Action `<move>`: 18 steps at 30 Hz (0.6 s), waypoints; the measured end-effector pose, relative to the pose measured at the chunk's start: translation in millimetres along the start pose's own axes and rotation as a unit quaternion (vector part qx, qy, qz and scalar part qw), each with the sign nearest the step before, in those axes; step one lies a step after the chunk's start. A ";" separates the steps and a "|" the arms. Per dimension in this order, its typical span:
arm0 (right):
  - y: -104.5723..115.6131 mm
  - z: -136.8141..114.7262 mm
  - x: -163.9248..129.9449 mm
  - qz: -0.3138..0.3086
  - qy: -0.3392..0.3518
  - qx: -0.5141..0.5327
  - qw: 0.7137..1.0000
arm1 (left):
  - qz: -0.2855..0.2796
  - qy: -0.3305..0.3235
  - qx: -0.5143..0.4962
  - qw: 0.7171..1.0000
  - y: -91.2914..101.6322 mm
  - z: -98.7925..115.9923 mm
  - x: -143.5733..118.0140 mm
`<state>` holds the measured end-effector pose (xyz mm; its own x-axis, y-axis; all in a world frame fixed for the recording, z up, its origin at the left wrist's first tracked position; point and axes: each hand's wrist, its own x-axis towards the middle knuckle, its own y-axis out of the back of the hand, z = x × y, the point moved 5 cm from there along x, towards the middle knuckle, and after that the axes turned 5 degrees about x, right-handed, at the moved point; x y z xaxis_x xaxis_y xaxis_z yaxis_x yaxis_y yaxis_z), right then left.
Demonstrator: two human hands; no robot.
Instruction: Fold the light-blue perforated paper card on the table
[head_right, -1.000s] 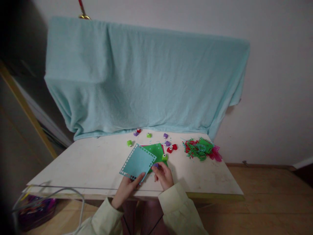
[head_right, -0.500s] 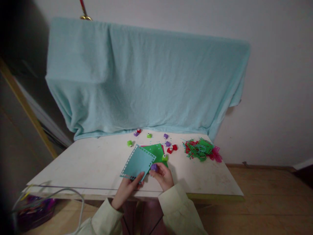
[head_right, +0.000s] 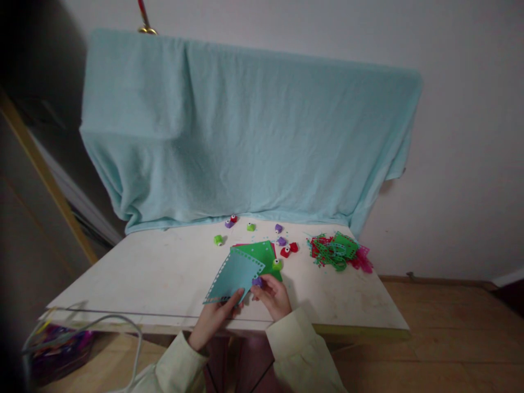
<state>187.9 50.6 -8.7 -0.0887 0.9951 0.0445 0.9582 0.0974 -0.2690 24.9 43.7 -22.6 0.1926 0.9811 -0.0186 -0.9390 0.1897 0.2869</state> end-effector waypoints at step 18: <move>-1.1 5.9 -0.1 0.011 -0.016 0.020 1.000 | -0.002 0.009 0.004 1.000 -0.6 0.1 -0.5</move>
<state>185.2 50.5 -14.2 -0.0776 0.9970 0.0068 0.9484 0.0760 -0.3078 25.4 43.2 -22.6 0.1912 0.9808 -0.0375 -0.9356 0.1937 0.2952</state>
